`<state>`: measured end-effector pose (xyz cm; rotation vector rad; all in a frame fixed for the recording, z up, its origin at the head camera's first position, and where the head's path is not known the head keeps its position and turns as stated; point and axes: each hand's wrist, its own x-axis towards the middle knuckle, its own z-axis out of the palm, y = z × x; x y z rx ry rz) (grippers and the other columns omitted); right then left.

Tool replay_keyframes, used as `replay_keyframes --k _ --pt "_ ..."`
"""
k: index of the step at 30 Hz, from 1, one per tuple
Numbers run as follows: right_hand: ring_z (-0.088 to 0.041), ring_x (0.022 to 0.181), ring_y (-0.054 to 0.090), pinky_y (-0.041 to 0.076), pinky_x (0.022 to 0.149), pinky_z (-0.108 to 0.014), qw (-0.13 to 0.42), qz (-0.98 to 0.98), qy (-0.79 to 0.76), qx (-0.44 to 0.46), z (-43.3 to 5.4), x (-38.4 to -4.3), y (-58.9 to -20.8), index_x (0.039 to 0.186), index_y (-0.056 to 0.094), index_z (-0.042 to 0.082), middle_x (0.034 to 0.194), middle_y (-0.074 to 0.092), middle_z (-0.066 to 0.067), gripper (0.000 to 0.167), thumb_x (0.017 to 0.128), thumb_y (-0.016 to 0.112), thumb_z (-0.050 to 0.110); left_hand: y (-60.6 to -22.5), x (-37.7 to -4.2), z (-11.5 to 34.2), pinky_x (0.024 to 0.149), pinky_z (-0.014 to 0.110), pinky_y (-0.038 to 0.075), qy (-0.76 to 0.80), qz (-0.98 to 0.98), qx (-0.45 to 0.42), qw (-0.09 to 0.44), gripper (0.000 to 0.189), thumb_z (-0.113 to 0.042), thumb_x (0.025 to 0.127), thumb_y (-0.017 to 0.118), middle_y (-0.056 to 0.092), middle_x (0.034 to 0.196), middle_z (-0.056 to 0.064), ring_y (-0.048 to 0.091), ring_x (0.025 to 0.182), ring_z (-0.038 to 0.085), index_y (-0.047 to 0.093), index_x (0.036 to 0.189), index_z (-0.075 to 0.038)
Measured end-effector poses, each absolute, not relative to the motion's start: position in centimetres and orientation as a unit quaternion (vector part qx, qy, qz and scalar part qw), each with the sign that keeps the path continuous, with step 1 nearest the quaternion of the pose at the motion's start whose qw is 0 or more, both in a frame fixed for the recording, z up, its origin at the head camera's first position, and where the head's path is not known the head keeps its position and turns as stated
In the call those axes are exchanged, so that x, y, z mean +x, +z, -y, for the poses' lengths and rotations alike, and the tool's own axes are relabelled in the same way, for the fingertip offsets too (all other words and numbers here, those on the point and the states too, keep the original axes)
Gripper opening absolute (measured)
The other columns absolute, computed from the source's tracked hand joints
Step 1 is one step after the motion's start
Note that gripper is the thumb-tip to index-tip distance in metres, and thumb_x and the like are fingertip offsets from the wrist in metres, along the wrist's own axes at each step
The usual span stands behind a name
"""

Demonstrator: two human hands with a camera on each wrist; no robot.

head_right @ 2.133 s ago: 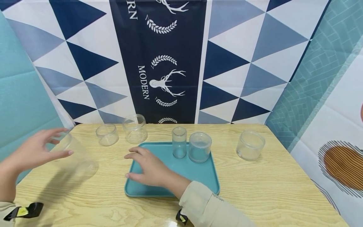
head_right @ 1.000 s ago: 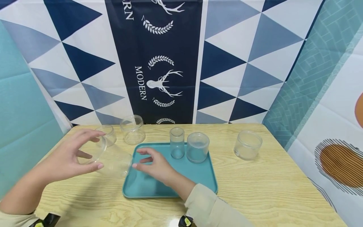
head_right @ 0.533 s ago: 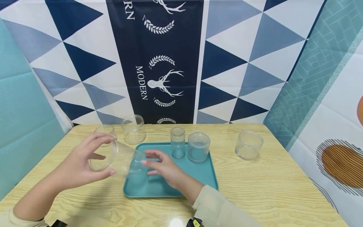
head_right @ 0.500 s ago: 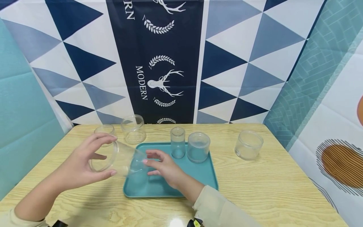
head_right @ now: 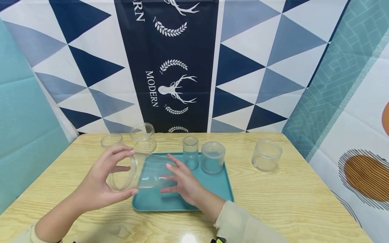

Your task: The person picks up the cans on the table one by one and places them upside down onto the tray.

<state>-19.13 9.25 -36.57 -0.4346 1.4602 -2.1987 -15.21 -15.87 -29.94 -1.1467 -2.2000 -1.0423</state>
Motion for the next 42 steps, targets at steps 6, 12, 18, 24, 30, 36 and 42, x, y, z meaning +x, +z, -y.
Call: replay_keyframes --k 6,12,18,24,30,36,42 --pt "-0.053 0.136 0.027 0.043 0.095 -0.064 0.234 -0.484 -0.817 -0.207 -10.3 -18.7 -36.4 0.158 0.009 0.021 0.157 0.012 -0.026 0.062 0.104 0.040 0.026 -30.7 -15.1 14.9 0.081 0.035 0.057 -0.410 0.758 -0.443 0.248 0.072 -0.038 0.080 0.079 0.042 0.135 0.014 0.049 0.120 0.024 0.048 0.137 -0.007" --pt "-0.047 0.131 0.040 0.042 0.096 -0.064 0.213 -0.488 -0.822 -0.202 -11.1 -18.2 -35.9 0.157 0.011 0.016 0.154 0.022 -0.027 0.061 0.104 0.040 0.023 -30.9 -14.9 14.1 0.081 0.037 0.057 -0.421 0.734 -0.462 0.264 0.073 -0.038 0.081 0.078 0.040 0.136 0.018 0.048 0.120 0.025 0.046 0.137 -0.004" --pt "-0.040 0.126 0.049 0.045 0.095 -0.061 0.200 -0.494 -0.824 -0.193 -11.7 -17.7 -35.8 0.154 0.020 0.018 0.153 0.027 -0.026 0.054 0.104 0.039 0.020 -30.9 -14.7 13.8 0.083 0.040 0.057 -0.430 0.733 -0.467 0.242 0.079 -0.040 0.079 0.079 0.038 0.140 0.017 0.046 0.124 0.025 0.044 0.141 -0.005" --pt "-0.044 0.127 0.047 0.046 0.093 -0.061 0.181 -0.497 -0.827 -0.190 -12.6 -17.5 -35.7 0.152 0.024 0.017 0.152 0.026 -0.028 0.052 0.103 0.040 0.020 -30.8 -14.6 13.8 0.087 0.037 0.055 -0.424 0.739 -0.469 0.233 0.086 -0.041 0.078 0.080 0.036 0.144 0.016 0.044 0.126 0.026 0.040 0.144 -0.004" --pt "-0.037 0.122 0.054 0.046 0.093 -0.061 0.170 -0.494 -0.832 -0.188 -13.8 -17.4 -35.6 0.152 0.023 0.015 0.151 0.029 -0.026 0.051 0.103 0.040 0.017 -30.8 -14.6 14.0 0.088 0.035 0.054 -0.418 0.747 -0.456 0.244 0.085 -0.041 0.077 0.081 0.038 0.142 0.015 0.045 0.125 0.026 0.042 0.142 -0.002" --pt "-0.036 0.121 0.056 0.046 0.093 -0.062 0.162 -0.482 -0.839 -0.194 -14.8 -17.2 -35.4 0.149 0.029 0.017 0.145 0.039 -0.020 0.048 0.103 0.041 0.014 -31.0 -14.6 14.3 0.089 0.033 0.054 -0.422 0.753 -0.440 0.247 0.084 -0.039 0.076 0.083 0.041 0.140 0.014 0.046 0.122 0.027 0.044 0.140 -0.002" --pt "-0.031 0.117 0.059 0.048 0.091 -0.059 0.144 -0.486 -0.835 -0.214 -15.9 -17.3 -34.9 0.145 0.034 0.018 0.138 0.047 -0.013 0.044 0.102 0.040 0.012 -31.4 -14.7 14.5 0.086 0.036 0.055 -0.428 0.755 -0.430 0.248 0.077 -0.034 0.078 0.082 0.044 0.136 0.014 0.049 0.119 0.028 0.046 0.137 0.001"
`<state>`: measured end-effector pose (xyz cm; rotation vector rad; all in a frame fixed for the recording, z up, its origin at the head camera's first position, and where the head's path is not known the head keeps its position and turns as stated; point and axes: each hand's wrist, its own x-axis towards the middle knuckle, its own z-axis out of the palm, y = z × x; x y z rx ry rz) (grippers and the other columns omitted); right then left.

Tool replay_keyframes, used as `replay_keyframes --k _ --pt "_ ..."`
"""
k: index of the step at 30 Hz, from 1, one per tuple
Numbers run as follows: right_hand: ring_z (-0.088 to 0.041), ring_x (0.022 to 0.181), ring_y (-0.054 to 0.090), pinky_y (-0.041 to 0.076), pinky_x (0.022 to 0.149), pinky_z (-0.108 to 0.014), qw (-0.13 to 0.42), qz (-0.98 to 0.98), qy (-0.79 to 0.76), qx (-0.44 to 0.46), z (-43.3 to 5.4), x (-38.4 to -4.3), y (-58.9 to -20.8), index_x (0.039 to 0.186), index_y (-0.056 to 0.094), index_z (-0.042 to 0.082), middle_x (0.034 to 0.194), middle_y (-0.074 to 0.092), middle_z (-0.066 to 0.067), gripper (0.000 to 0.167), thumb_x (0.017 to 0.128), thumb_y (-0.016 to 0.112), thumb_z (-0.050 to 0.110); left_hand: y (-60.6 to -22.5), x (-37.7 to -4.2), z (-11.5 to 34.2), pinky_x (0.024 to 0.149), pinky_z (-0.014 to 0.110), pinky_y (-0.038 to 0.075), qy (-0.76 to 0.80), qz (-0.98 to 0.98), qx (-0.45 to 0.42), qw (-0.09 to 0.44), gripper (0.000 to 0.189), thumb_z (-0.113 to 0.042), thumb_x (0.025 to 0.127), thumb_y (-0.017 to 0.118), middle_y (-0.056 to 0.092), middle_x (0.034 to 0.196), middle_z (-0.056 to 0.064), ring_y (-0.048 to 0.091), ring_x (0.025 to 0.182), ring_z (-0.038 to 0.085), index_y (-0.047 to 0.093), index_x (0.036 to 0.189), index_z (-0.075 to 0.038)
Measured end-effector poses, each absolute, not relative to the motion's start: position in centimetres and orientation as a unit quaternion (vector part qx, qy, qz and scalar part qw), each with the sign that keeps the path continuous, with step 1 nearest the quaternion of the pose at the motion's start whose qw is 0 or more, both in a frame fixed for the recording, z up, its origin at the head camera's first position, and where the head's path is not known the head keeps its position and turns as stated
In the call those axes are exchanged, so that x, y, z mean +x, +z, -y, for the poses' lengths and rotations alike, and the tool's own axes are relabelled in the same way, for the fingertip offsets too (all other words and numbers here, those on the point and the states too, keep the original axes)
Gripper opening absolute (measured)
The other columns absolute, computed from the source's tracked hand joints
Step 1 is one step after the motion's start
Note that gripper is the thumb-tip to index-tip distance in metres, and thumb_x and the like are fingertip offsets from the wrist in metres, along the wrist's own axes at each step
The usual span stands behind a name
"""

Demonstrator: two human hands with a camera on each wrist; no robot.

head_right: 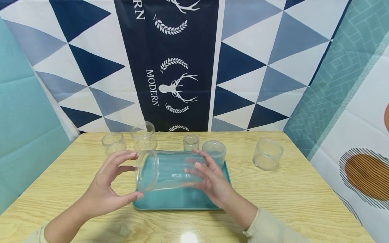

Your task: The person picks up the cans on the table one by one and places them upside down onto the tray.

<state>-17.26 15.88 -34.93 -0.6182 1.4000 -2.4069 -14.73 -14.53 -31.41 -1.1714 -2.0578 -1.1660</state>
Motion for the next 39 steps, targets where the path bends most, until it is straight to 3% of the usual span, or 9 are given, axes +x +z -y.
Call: replay_keyframes --k 10,19,26,32,39 --pt "-0.029 0.119 0.058 0.051 0.090 -0.055 0.098 -0.499 -0.813 -0.282 -17.4 -17.9 -33.0 0.143 0.040 0.018 0.136 0.049 -0.011 0.043 0.102 0.038 0.006 -32.3 -15.1 15.1 0.083 0.032 0.056 -0.403 0.804 -0.377 0.222 0.065 -0.008 0.069 0.088 0.051 0.128 0.004 0.053 0.113 0.018 0.058 0.127 -0.008" --pt "-0.028 0.119 0.057 0.054 0.086 -0.050 0.055 -0.588 -0.764 -0.262 -18.4 -18.8 -30.4 0.146 0.040 0.019 0.138 0.044 -0.013 0.048 0.100 0.045 0.005 -32.9 -15.5 15.1 0.080 0.031 0.056 -0.385 0.867 -0.274 0.157 0.051 -0.011 0.071 0.087 0.050 0.121 -0.003 0.053 0.107 0.015 0.065 0.117 -0.012" --pt "-0.022 0.116 0.058 0.055 0.085 -0.044 0.026 -0.649 -0.719 -0.248 -19.0 -19.5 -28.6 0.144 0.043 0.019 0.139 0.044 -0.008 0.051 0.096 0.053 0.002 -33.5 -16.4 15.4 0.077 0.029 0.056 -0.405 0.888 -0.198 0.095 0.042 -0.012 0.075 0.084 0.053 0.117 0.006 0.057 0.101 0.024 0.067 0.113 -0.010" --pt "-0.027 0.127 0.048 0.054 0.088 -0.042 0.008 -0.698 -0.676 -0.237 -19.0 -20.3 -27.5 0.144 0.044 0.019 0.148 0.038 -0.009 0.057 0.093 0.059 0.000 -34.2 -17.4 15.8 0.076 0.033 0.057 -0.429 0.890 -0.143 0.052 0.040 -0.013 0.078 0.082 0.055 0.118 0.010 0.061 0.102 0.030 0.067 0.114 -0.008" --pt "-0.029 0.139 0.033 0.037 0.104 -0.057 -0.017 -0.760 -0.613 -0.217 -18.7 -21.0 -26.1 0.144 0.045 0.019 0.150 0.039 -0.005 0.062 0.088 0.069 0.008 -35.0 -18.5 16.0 0.071 0.033 0.056 -0.448 0.891 -0.081 -0.004 0.045 -0.015 0.080 0.080 0.056 0.123 0.015 0.060 0.103 0.027 0.065 0.121 -0.004"
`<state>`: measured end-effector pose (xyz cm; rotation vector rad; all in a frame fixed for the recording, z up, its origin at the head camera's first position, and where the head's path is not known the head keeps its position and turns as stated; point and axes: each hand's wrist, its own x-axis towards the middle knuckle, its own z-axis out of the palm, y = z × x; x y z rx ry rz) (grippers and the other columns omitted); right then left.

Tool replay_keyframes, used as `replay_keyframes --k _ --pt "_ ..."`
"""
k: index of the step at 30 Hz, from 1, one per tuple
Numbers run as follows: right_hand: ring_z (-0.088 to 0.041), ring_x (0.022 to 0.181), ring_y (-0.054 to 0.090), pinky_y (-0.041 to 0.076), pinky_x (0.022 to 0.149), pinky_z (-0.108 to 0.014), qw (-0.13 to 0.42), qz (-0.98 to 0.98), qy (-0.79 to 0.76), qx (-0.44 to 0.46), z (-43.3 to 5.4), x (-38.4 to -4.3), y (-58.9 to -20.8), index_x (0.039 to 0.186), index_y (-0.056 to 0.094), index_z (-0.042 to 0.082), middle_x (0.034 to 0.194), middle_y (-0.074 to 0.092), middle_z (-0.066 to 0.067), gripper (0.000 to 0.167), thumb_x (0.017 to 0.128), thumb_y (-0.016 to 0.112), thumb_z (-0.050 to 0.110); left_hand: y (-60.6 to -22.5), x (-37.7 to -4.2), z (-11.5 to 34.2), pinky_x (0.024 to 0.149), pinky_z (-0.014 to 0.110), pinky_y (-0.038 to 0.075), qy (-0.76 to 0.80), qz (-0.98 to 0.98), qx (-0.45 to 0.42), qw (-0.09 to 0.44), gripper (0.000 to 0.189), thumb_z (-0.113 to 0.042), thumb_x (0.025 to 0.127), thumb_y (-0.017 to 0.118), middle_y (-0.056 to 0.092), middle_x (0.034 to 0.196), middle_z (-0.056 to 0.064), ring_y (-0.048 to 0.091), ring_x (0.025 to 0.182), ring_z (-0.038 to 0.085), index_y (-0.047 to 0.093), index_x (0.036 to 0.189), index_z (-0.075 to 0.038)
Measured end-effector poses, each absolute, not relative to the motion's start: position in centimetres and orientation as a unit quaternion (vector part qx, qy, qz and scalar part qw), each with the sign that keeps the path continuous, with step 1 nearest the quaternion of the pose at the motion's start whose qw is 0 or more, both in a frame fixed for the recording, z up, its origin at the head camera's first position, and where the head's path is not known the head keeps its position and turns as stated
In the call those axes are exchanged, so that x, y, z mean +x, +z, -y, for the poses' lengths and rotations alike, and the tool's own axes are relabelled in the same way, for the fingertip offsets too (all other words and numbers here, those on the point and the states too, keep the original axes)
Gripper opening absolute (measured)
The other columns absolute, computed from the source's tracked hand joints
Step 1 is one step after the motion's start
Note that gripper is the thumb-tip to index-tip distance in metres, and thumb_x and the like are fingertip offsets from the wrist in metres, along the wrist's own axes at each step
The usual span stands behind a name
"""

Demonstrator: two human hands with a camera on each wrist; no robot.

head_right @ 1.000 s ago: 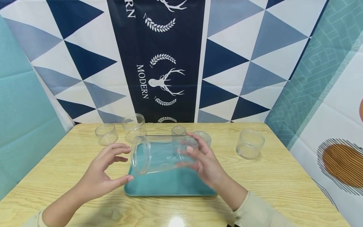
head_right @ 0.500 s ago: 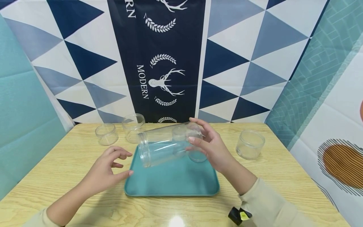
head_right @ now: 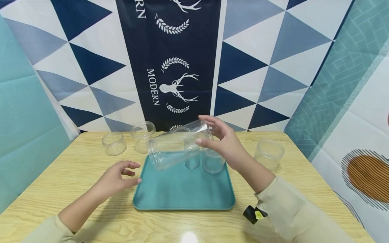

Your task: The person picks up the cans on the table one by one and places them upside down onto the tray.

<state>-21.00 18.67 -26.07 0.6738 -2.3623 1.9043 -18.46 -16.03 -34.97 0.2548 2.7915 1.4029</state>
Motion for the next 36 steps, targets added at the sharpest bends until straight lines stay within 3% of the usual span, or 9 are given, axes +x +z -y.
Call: replay_keyframes --k 8,14,19,23,36 --pt "-0.028 0.137 0.038 0.032 0.105 -0.064 0.024 0.798 0.562 0.218 -18.3 -22.2 -25.0 0.144 0.047 0.021 0.148 0.041 0.001 0.066 0.085 0.077 0.018 -36.3 -19.5 15.8 0.066 0.035 0.058 0.508 -0.859 0.045 0.050 0.044 -0.008 0.083 0.075 0.053 0.123 0.018 0.058 0.090 0.023 0.061 0.124 0.001" --pt "-0.026 0.134 0.041 0.036 0.103 -0.063 0.027 0.813 0.542 0.210 -17.9 -23.5 -24.5 0.141 0.050 0.024 0.146 0.043 0.002 0.067 0.081 0.080 0.020 -37.2 -20.2 15.8 0.064 0.034 0.057 0.508 -0.856 0.038 0.084 0.054 -0.003 0.084 0.073 0.050 0.131 0.021 0.058 0.098 0.025 0.054 0.135 0.000" --pt "-0.024 0.134 0.040 0.040 0.103 -0.057 0.022 0.817 0.536 0.212 -17.3 -24.5 -24.1 0.140 0.051 0.024 0.145 0.043 0.003 0.069 0.079 0.082 0.019 -37.7 -20.8 15.5 0.055 0.033 0.055 0.490 -0.863 0.054 0.110 0.069 0.014 0.078 0.066 0.052 0.121 0.018 0.053 0.073 0.020 0.044 0.142 0.004" --pt "-0.021 0.132 0.042 0.047 0.098 -0.050 0.013 0.811 0.540 0.224 -16.5 -25.2 -23.9 0.141 0.052 0.021 0.145 0.043 0.004 0.070 0.078 0.083 0.015 -37.9 -21.1 15.3 0.052 0.035 0.056 0.486 -0.861 0.067 0.136 0.074 0.022 0.072 0.055 0.053 0.110 0.016 0.053 0.066 0.019 0.039 0.143 0.010" --pt "-0.024 0.134 0.037 0.047 0.096 -0.049 0.032 0.851 0.447 0.272 -13.7 -26.6 -23.3 0.135 0.058 0.028 0.145 0.040 0.007 0.067 0.075 0.085 0.019 -38.1 -21.3 15.5 0.052 0.038 0.057 0.487 -0.856 0.071 0.160 0.075 0.023 0.073 0.054 0.053 0.114 0.017 0.052 0.064 0.021 0.035 0.145 0.011"
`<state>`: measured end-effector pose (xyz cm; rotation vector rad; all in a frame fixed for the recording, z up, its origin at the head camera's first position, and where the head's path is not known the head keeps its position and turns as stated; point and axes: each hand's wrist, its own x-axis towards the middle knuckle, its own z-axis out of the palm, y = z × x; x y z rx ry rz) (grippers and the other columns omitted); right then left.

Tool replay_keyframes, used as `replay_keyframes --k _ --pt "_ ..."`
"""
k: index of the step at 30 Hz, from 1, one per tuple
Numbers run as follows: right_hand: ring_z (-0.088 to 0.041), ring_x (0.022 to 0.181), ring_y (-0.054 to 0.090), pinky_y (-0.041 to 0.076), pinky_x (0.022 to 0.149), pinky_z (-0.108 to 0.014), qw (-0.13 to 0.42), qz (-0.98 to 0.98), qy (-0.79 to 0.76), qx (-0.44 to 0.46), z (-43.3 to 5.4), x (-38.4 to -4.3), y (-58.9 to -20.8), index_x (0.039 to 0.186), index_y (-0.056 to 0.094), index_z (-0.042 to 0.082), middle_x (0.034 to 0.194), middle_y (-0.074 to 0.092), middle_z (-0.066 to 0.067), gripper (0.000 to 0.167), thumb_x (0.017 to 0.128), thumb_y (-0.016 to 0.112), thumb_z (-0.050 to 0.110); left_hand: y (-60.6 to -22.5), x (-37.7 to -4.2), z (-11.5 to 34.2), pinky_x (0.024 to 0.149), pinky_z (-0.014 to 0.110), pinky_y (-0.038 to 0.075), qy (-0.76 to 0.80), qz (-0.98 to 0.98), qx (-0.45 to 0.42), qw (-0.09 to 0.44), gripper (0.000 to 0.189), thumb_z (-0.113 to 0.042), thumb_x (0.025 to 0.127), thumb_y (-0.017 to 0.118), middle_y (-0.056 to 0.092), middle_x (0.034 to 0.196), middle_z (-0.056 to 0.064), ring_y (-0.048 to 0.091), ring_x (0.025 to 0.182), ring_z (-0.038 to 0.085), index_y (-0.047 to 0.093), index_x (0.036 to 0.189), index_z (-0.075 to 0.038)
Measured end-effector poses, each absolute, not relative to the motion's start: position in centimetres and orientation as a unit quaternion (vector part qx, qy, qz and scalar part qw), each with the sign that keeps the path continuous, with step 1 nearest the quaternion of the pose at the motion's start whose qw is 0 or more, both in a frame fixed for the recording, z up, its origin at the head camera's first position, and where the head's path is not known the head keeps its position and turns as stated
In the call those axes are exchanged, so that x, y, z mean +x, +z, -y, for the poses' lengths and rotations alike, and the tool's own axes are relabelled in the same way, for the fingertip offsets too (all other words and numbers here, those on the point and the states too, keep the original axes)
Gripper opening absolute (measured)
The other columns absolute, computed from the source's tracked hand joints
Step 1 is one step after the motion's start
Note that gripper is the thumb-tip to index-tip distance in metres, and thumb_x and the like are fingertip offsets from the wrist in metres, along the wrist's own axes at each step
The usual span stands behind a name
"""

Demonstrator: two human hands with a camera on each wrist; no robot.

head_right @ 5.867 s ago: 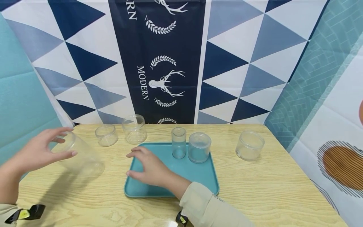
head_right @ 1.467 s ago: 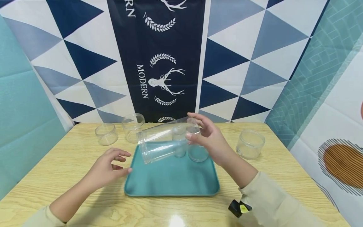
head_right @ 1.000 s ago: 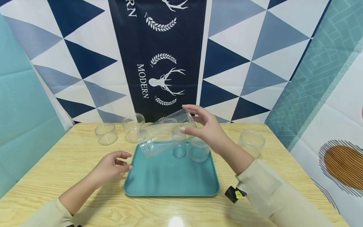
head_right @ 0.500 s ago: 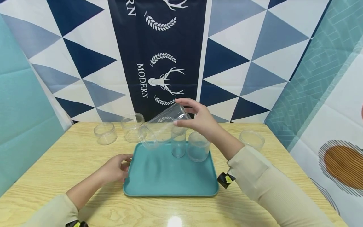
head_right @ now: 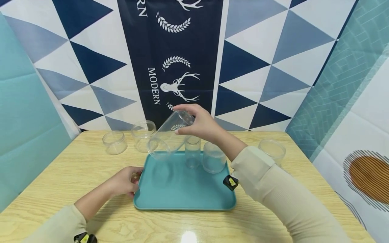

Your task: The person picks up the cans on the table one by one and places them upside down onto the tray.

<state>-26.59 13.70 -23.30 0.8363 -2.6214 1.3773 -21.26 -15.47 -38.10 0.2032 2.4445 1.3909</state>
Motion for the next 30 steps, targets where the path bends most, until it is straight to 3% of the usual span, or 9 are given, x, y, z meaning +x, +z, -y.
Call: replay_keyframes --k 6,12,18,24,30 --pt "-0.018 0.128 0.040 0.042 0.099 -0.050 0.066 0.875 0.355 0.323 -12.1 -27.1 -23.0 0.134 0.059 0.028 0.141 0.046 0.004 0.065 0.075 0.084 0.020 -38.2 -21.2 15.4 0.051 0.038 0.056 0.487 -0.856 0.069 0.159 0.075 0.023 0.074 0.055 0.054 0.117 0.018 0.048 0.060 0.020 0.034 0.145 0.011" --pt "-0.025 0.130 0.040 0.044 0.099 -0.049 0.079 0.893 0.280 0.344 -10.5 -27.3 -23.4 0.136 0.059 0.024 0.143 0.045 -0.006 0.064 0.077 0.083 0.018 -38.1 -21.2 15.5 0.050 0.038 0.056 0.482 -0.859 0.065 0.159 0.075 0.023 0.075 0.056 0.053 0.117 0.017 0.043 0.057 0.018 0.034 0.145 0.011" --pt "-0.032 0.138 0.032 0.034 0.107 -0.056 0.066 0.906 0.248 0.337 -9.0 -26.9 -24.0 0.137 0.058 0.026 0.149 0.040 -0.008 0.064 0.077 0.081 0.018 -38.0 -21.2 15.5 0.050 0.038 0.056 0.492 -0.852 0.067 0.165 0.076 0.023 0.075 0.057 0.053 0.109 0.015 0.044 0.059 0.018 0.032 0.146 0.010" --pt "-0.035 0.137 0.032 0.044 0.100 -0.051 0.055 0.914 0.219 0.338 -7.7 -27.0 -25.0 0.137 0.058 0.029 0.148 0.040 -0.009 0.063 0.078 0.080 0.019 -38.0 -21.2 15.5 0.051 0.038 0.056 0.493 -0.852 0.063 0.164 0.075 0.023 0.076 0.058 0.053 0.108 0.015 0.046 0.063 0.019 0.033 0.146 0.010" --pt "-0.033 0.133 0.036 0.046 0.097 -0.049 0.049 0.925 0.178 0.333 -6.9 -27.2 -26.2 0.135 0.060 0.029 0.148 0.041 -0.010 0.061 0.078 0.080 0.021 -38.1 -21.1 15.5 0.051 0.038 0.056 0.496 -0.850 0.060 0.165 0.076 0.023 0.075 0.058 0.053 0.111 0.015 0.047 0.064 0.020 0.033 0.146 0.010"
